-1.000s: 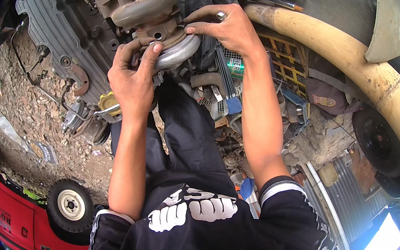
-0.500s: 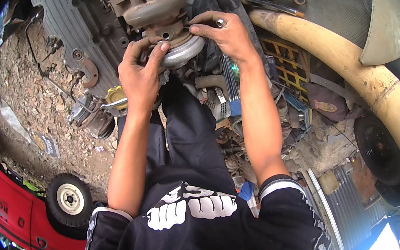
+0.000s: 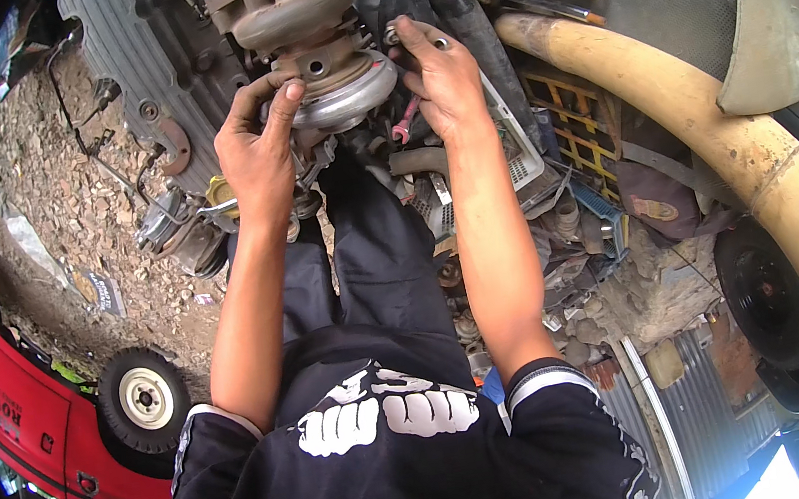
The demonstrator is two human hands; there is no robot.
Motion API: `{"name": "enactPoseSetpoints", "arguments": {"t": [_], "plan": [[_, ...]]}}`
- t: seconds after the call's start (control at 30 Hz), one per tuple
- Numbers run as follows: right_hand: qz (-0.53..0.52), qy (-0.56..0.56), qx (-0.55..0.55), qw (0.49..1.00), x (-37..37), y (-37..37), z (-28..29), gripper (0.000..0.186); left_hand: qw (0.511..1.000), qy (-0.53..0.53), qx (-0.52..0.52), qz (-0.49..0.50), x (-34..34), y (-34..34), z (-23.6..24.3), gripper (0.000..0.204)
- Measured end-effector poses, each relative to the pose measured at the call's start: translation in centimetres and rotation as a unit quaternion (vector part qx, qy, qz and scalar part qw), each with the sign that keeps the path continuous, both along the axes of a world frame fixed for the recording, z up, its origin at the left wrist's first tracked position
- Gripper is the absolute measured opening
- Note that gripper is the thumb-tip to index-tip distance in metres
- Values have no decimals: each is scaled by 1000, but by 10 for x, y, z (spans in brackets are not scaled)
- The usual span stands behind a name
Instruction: The person uses a wrench to loosen and remove bolts securing a turbocharger to a car engine block. After removing the fasteners, the person lifts the turbocharger off the engine and sets it aside.
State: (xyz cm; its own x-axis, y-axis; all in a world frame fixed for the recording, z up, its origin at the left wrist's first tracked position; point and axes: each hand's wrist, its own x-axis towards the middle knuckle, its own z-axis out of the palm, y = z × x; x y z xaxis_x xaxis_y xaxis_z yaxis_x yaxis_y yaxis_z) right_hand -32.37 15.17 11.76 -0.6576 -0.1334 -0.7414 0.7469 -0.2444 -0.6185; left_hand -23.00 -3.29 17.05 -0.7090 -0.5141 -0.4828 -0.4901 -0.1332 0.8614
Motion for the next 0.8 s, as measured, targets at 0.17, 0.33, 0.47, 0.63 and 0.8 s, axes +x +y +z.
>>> {"name": "enactPoseSetpoints", "arguments": {"t": [0.17,0.33,0.47,0.63,0.8], "plan": [[-90,20,-25,995,18,3,-2,35,994,37,81,69,5,-1,5,26],[-173,97,17,980,19,-11,7,37,992,82,74,61,16,-17,8,26],[-213,203,109,949,23,-22,50,35,985,87,134,61,43,-51,23,23],[-144,183,126,964,66,-66,126,22,984,84,122,95,120,-103,27,23],[18,78,90,993,148,-147,139,14,974,65,133,169,190,-160,28,23]]}}
